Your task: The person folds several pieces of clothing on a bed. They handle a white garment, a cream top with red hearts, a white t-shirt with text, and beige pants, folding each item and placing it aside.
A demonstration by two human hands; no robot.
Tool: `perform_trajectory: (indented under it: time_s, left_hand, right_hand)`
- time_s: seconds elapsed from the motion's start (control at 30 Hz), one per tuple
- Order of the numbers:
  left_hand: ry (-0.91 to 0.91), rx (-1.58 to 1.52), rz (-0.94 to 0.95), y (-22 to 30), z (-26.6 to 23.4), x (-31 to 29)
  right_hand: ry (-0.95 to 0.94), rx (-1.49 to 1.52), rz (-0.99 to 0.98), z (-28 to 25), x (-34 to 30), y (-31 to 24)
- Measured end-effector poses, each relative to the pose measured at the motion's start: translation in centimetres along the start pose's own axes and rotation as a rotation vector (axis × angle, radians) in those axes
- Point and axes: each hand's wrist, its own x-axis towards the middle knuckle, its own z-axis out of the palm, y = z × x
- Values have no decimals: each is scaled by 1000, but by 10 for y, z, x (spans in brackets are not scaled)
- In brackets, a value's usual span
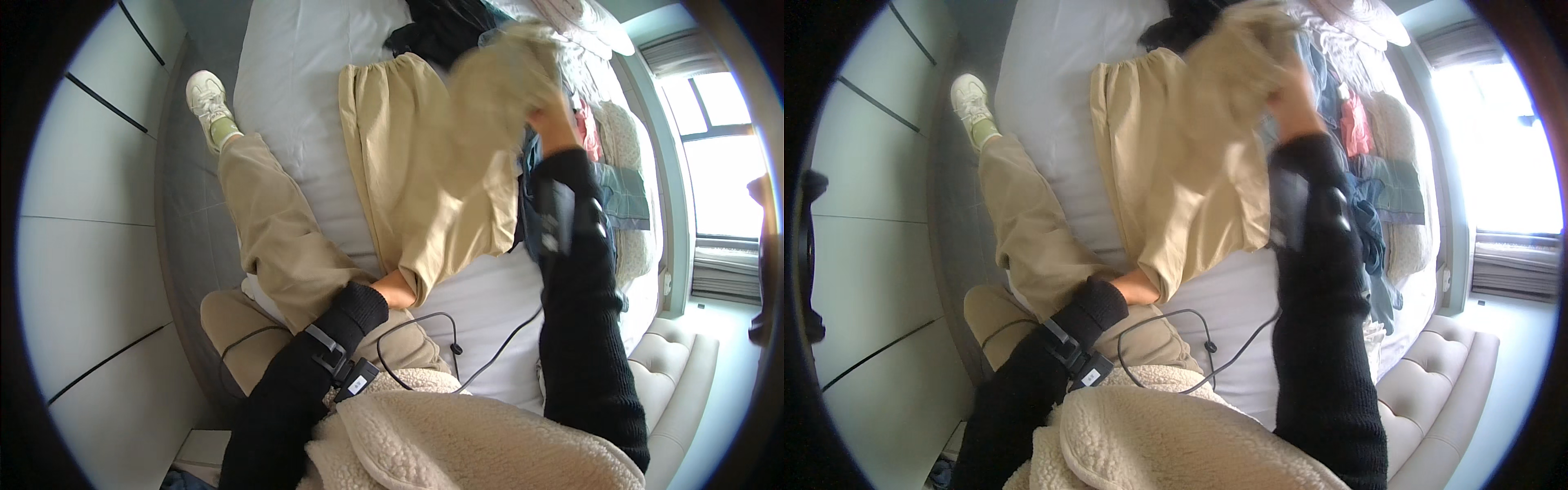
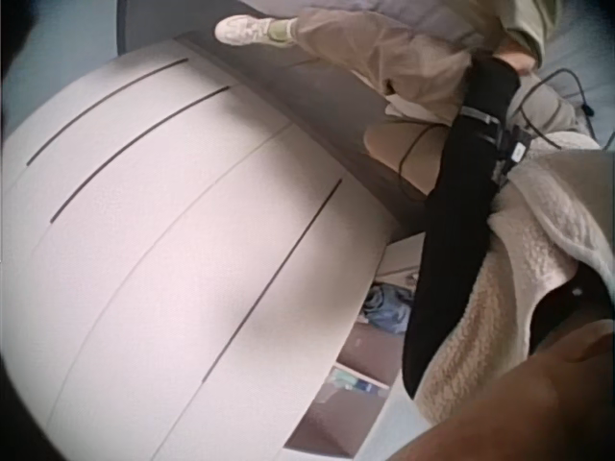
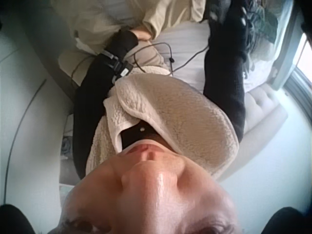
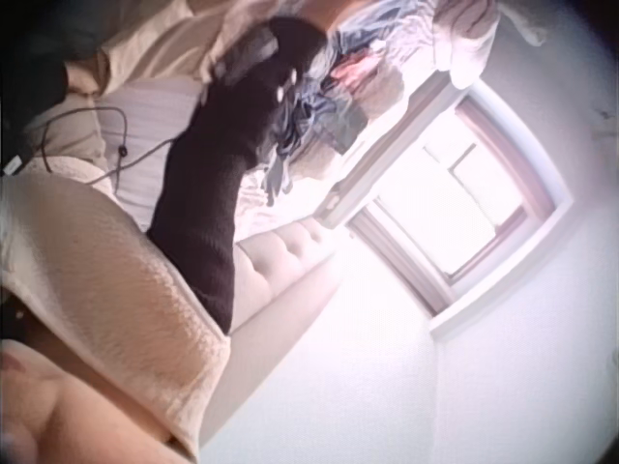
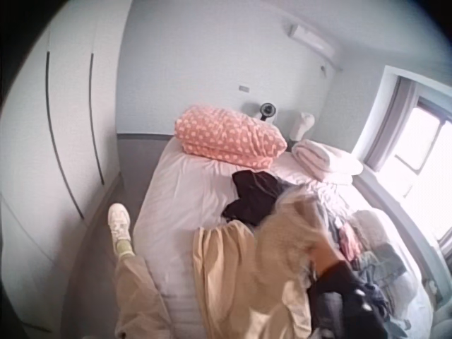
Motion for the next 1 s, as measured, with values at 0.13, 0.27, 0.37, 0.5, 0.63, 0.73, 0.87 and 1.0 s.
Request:
perform_trajectory:
  time_s: [0.13, 0.27, 0.37, 0.5, 0.63, 0.73, 0.87, 1.0]
  left_hand:
    - [-50, -244, -403, 6, -12, 2]
    - [-113, 14, -200, 1, -24, 11]
    - [5, -189, -281, -10, -15, 16]
    - [275, -565, -297, -20, -2, 12]
    - [121, -709, -310, -9, -19, 2]
    - [-168, -577, -314, 9, -42, -8]
    - [-140, -659, -416, 26, -57, -11]
    - [-126, -1031, -481, 28, -52, -11]
  right_hand:
    - [-296, -741, -242, 98, 17, 48]
    - [-83, 128, 267, 101, -109, 69]
    - [-9, 232, 684, 53, -225, 54]
    - [287, 151, 1051, 25, -313, 24]
    - [243, 587, 1216, 44, -326, 4]
    - [219, 779, 1225, 70, -307, 2]
    - [471, 721, 1296, 93, -280, 20]
    - [646, 662, 973, 69, -281, 53]
